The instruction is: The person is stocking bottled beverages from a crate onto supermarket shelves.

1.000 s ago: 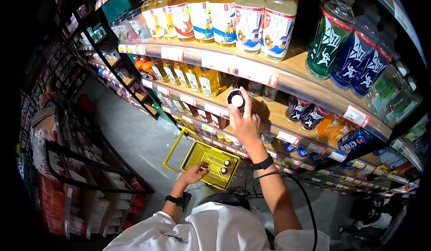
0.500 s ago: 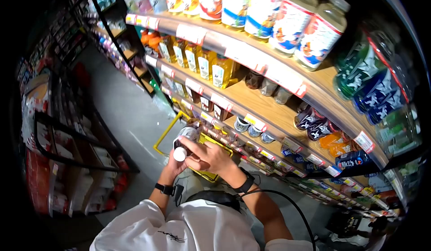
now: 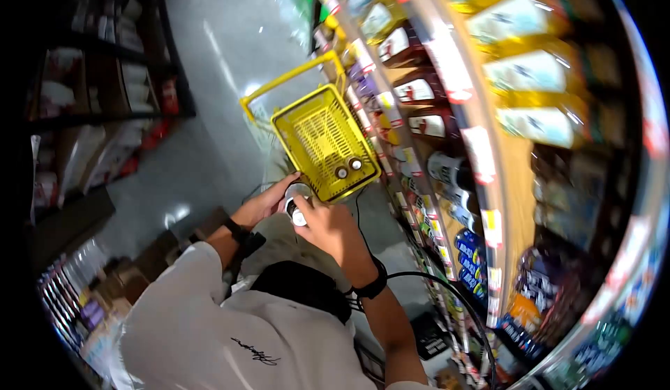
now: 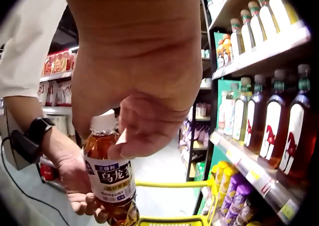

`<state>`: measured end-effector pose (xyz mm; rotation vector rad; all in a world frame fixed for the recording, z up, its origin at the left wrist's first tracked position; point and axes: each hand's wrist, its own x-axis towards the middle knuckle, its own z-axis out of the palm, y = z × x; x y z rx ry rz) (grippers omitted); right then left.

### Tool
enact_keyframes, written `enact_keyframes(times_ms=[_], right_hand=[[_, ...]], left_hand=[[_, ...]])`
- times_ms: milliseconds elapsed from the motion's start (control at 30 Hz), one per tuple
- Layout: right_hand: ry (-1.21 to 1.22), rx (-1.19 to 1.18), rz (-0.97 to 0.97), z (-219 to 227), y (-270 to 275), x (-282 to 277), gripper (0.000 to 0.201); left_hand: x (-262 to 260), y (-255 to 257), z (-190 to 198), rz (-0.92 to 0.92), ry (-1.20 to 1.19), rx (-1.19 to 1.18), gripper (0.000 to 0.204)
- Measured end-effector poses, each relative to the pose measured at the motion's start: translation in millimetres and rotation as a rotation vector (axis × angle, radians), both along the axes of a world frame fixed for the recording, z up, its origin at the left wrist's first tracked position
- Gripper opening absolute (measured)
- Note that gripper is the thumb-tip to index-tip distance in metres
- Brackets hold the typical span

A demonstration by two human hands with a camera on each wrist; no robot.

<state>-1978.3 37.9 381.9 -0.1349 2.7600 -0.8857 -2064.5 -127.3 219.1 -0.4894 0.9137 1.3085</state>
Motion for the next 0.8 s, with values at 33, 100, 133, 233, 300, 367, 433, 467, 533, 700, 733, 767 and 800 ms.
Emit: enact_keyframes(times_ms=[33, 100, 133, 233, 300, 367, 433, 467, 533, 700, 733, 767, 800], right_hand=[[-0.06, 0.058, -0.012, -14, -5, -3, 0.038], [-0.156, 0.131, -0.012, -54, -9, 1, 0.045], [-0.184, 0.175, -0.027, -73, -13, 7, 0.05], [-0.338, 0.14, -0.07, -126, -11, -3, 0.052], [-0.339, 0.133, -0.201, -168, -12, 0, 0.056], [-0.403, 0.155, -0.229, -209, -12, 0, 0.057], [-0.455, 0.185, -0.252, -244, -12, -1, 0.058], [-0.461, 0.2, -0.272, -263, -11, 0, 0.059], [-0.502, 0.222, -0.299, -295, -9, 2, 0.061], [-0.582, 0.251, -0.398, -364, 7, 25, 0.059], [-0.643, 0.287, -0.408, -370, 8, 26, 0.059], [-0.641, 0.281, -0.428, -371, 10, 24, 0.059], [-0.699, 0.267, -0.439, -372, 12, 24, 0.059]], left_hand=[[2, -8, -32, -0.089, 0.021, 0.017, 0.055], [-3, -4, -62, -0.152, 0.038, -0.02, 0.055], [-5, 3, -66, -0.083, -0.05, -0.067, 0.054], [-23, -2, -105, -0.165, 0.01, -0.049, 0.059], [-32, 3, -102, -0.16, 0.116, -0.232, 0.075], [-39, -8, -139, -0.231, 0.105, -0.243, 0.081], [-51, -21, -171, -0.297, 0.106, -0.244, 0.089], [-60, -30, -183, -0.336, 0.165, -0.277, 0.086], [-73, -50, -197, -0.383, 0.219, -0.315, 0.083], [-119, -74, -195, -0.44, 0.306, -0.421, 0.069], [-128, -79, -196, -0.434, 0.31, -0.418, 0.066], [-137, -83, -196, -0.452, 0.32, -0.415, 0.066], [-144, -87, -196, -0.431, 0.32, -0.417, 0.063]])
